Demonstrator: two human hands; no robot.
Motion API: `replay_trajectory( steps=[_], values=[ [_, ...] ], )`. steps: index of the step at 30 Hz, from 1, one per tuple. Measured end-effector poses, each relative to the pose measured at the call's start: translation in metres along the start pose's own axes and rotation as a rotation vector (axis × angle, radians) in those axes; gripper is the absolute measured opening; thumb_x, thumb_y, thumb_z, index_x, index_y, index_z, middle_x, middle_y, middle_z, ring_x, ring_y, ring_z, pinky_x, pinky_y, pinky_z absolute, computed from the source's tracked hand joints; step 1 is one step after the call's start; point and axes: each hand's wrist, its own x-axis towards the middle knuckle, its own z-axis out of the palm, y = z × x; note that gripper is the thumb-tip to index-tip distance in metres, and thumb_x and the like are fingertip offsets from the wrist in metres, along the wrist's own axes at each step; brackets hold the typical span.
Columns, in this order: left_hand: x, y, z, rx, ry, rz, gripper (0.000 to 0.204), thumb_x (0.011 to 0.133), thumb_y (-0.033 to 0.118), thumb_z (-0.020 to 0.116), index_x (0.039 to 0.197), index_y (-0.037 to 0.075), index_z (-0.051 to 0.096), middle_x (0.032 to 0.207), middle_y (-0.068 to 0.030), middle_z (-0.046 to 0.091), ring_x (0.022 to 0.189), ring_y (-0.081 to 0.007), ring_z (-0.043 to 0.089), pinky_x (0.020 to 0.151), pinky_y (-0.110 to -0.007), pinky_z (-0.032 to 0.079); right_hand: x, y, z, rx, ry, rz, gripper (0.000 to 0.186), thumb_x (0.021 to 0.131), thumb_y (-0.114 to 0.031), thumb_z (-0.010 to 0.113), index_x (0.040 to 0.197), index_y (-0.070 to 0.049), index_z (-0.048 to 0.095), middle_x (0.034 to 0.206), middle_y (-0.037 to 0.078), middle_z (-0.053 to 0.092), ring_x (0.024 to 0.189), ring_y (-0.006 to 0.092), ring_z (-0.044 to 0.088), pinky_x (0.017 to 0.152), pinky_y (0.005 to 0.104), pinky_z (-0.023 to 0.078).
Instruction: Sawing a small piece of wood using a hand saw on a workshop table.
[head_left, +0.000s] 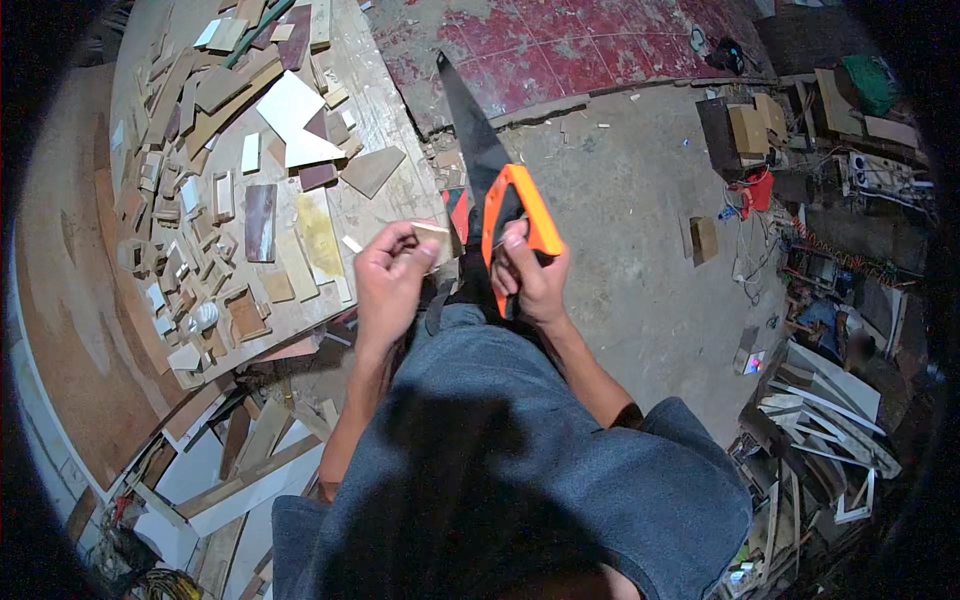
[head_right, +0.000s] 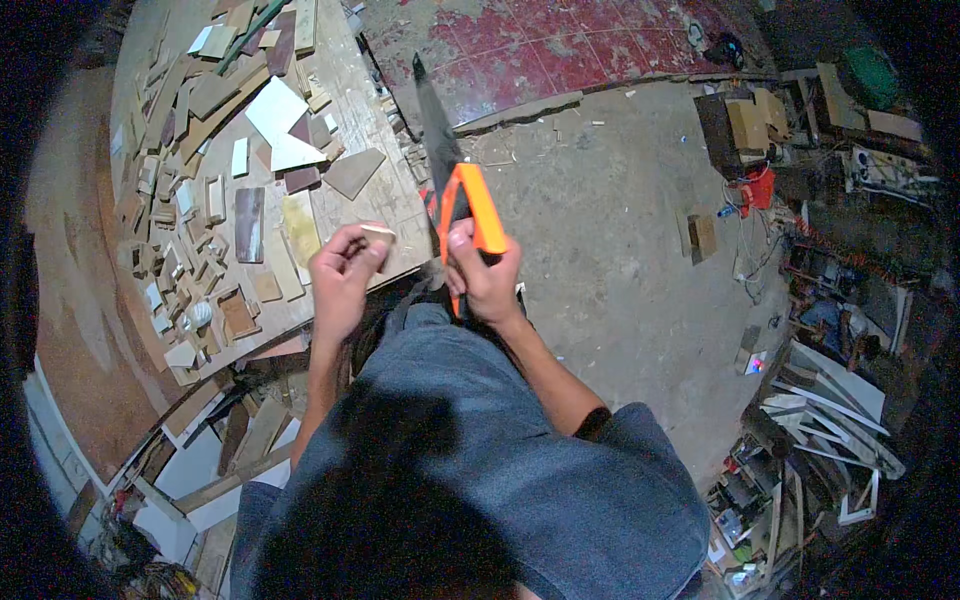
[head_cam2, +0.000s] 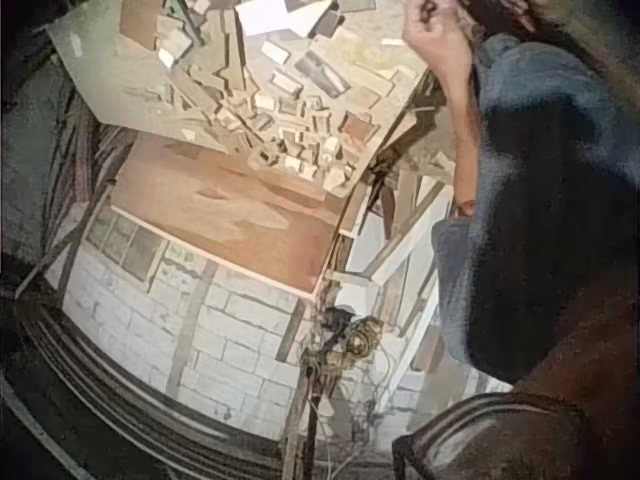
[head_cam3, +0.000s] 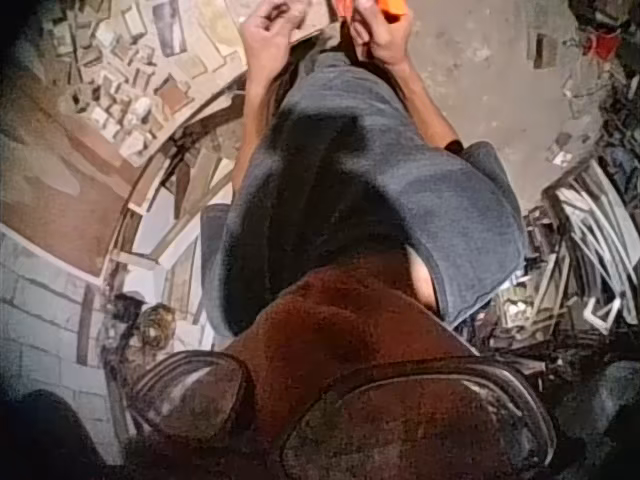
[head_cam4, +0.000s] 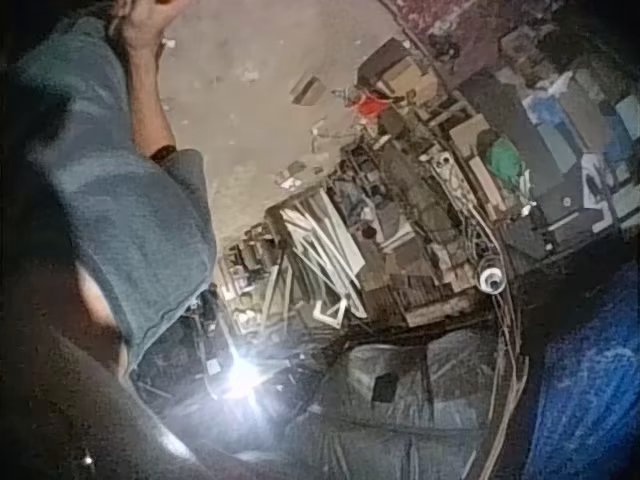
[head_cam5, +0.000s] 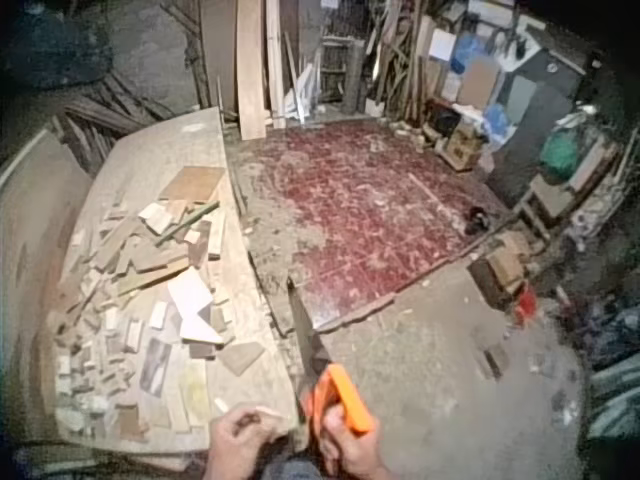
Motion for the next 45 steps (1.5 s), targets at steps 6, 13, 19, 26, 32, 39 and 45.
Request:
replay_trajectory(
  steps=[6, 13, 19, 26, 32, 39, 45],
  values=[
    [0.068, -0.061, -0.023, 0.566, 0.228, 0.200, 0.021, 0.085, 0.010, 0.075, 0.101, -0.002, 0.071, 0.086, -0.0147, 0.073, 0.078, -0.0187, 0.069, 0.074, -0.031, 0.053, 0.064, 0.022, -0.065, -0.783, 0.015, -0.157, 0.025, 0.097, -0.021, 0.067, 0.086, 0.001, 0.061, 0.068, 0.002, 0.059, 0.059, 0.0112, 0.056, 0.058, 0.0287, 0.046],
    [0.153, -0.221, -0.070, 0.836, 0.160, 0.256, 0.016, 0.083, 0.008, 0.070, 0.098, 0.002, 0.074, 0.092, -0.0164, 0.071, 0.090, -0.0355, 0.066, 0.083, -0.043, 0.051, 0.081, 0.087, -0.093, -0.932, 0.156, 0.182, 0.037, 0.087, -0.031, 0.077, 0.074, -0.002, 0.058, 0.065, -0.002, 0.055, 0.062, 0.0095, 0.049, 0.057, 0.0302, 0.042],
    [0.176, -0.251, -0.055, 0.888, 0.034, 0.317, 0.017, 0.084, 0.009, 0.071, 0.099, 0.003, 0.075, 0.093, -0.0170, 0.071, 0.089, -0.0358, 0.066, 0.081, -0.042, 0.051, 0.046, 0.127, -0.097, -0.811, 0.146, 0.085, 0.039, 0.087, -0.024, 0.078, 0.067, -0.004, 0.052, 0.059, -0.001, 0.048, 0.056, 0.0083, 0.043, 0.052, 0.0304, 0.038],
    [0.181, -0.249, -0.053, 0.890, 0.064, 0.335, 0.016, 0.084, 0.006, 0.070, 0.098, 0.002, 0.075, 0.089, -0.0179, 0.069, 0.087, -0.0360, 0.066, 0.079, -0.041, 0.052, 0.040, 0.148, -0.084, -0.726, 0.132, 0.047, 0.043, 0.088, -0.025, 0.079, 0.063, -0.006, 0.048, 0.057, -0.001, 0.047, 0.053, 0.0085, 0.042, 0.050, 0.0293, 0.038],
    [0.182, -0.255, -0.049, 0.903, 0.085, 0.359, 0.016, 0.083, 0.002, 0.069, 0.098, 0.001, 0.073, 0.091, -0.0185, 0.068, 0.087, -0.0368, 0.066, 0.079, -0.041, 0.052, 0.041, 0.156, -0.085, -0.699, 0.151, 0.058, 0.045, 0.084, -0.024, 0.083, 0.062, -0.007, 0.047, 0.056, -0.004, 0.045, 0.053, 0.0071, 0.040, 0.050, 0.0279, 0.036],
    [0.179, -0.260, -0.047, 0.982, 0.095, 0.364, 0.015, 0.084, 0.004, 0.069, 0.099, 0.001, 0.071, 0.087, -0.0182, 0.064, 0.086, -0.0383, 0.063, 0.077, -0.045, 0.050, 0.036, 0.163, -0.084, -0.759, 0.112, 0.105, 0.045, 0.085, -0.024, 0.082, 0.062, -0.007, 0.047, 0.057, -0.004, 0.046, 0.054, 0.0065, 0.041, 0.051, 0.0269, 0.037],
    [0.177, -0.259, -0.045, 0.998, 0.059, 0.426, 0.015, 0.086, 0.003, 0.065, 0.100, 0.001, 0.068, 0.088, -0.0179, 0.060, 0.088, -0.0386, 0.059, 0.078, -0.047, 0.047, 0.042, 0.156, -0.082, -0.739, 0.074, 0.186, 0.044, 0.085, -0.026, 0.082, 0.063, -0.006, 0.049, 0.057, -0.004, 0.047, 0.054, 0.0072, 0.042, 0.051, 0.0283, 0.038]
  ],
)
